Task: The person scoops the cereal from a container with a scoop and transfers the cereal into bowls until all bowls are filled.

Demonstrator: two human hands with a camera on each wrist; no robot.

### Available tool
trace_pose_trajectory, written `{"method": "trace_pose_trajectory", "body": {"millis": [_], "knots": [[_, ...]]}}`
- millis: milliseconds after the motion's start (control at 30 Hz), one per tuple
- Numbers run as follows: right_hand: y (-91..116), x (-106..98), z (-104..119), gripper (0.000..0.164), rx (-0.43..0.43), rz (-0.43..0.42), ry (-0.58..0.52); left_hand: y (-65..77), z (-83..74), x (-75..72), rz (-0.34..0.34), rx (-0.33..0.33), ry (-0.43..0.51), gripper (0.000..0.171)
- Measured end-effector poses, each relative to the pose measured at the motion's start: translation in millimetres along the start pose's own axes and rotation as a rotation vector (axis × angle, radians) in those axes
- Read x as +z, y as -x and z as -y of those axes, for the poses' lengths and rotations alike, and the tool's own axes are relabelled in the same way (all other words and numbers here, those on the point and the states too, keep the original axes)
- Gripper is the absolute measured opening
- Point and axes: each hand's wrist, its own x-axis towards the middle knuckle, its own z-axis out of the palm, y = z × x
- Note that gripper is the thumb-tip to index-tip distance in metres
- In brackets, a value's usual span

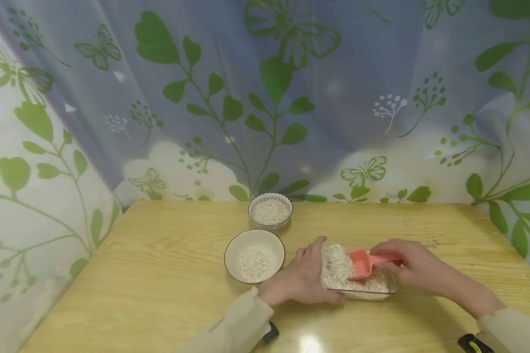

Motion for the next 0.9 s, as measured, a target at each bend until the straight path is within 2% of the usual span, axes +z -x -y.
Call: {"method": "trace_pose_trajectory", "body": {"millis": [267, 467, 733, 900], "knots": [[1, 18, 6, 0.037, -0.099, -0.124, -0.005, -0.9, -0.4, 0.0, -0.003, -0.001, 0.014, 0.128], [7, 23, 12, 0.034, -0.044, -0.148, 0.036, -0.4, -0.2, 0.0, -0.012, 0.003, 0.018, 0.128], [15, 18, 14, 0.032, 0.060, -0.113, -0.032, 1.7, -0.8, -0.5, -0.003, -0.001, 0.034, 0.128], [20, 18, 11, 0.029, 0.109, -0.126, -0.050, 1.9, -0.4, -0.4, -0.002, -0.005, 0.018, 0.128]]}}
